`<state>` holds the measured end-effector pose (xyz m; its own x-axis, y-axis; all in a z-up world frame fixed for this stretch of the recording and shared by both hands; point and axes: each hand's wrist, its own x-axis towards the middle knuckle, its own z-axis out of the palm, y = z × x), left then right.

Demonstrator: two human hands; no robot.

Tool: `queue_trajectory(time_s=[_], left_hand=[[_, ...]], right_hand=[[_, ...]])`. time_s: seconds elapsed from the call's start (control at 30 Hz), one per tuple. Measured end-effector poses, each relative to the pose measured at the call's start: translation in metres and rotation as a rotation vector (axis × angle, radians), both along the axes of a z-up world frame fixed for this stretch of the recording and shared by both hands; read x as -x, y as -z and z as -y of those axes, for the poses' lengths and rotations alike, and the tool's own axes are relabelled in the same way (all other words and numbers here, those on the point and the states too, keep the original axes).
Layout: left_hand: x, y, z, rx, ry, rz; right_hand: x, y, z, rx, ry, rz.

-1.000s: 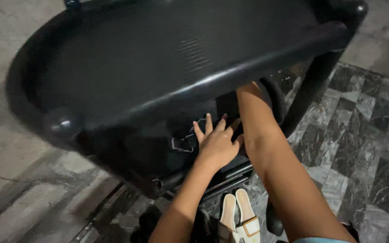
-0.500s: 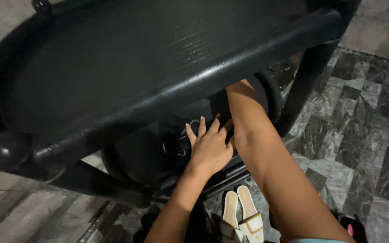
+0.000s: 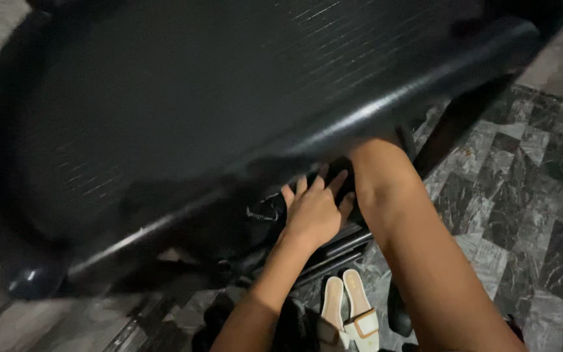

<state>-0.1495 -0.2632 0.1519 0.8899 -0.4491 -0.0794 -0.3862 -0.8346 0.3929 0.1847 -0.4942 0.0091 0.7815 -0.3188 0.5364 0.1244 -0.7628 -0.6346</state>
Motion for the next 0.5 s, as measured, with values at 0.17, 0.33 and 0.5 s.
queue_trajectory(time_s=[0.17, 0.33, 0.5], left_hand=[[0.005, -0.001, -0.005, 0.171, 0.054, 0.358], [0.058, 0.030, -0.067, 0.236, 0.210, 1.102], [0.071, 0.030, -0.140, 0.355, -0.535, 1.494]], right_hand=[[-0.021, -0.011, 0.002, 0.049, -0.032, 0.014], [-0.042, -0.024, 0.014, 0.125, -0.071, 0.025], [-0.040, -0.021, 0.015, 0.172, -0.089, 0.031]])
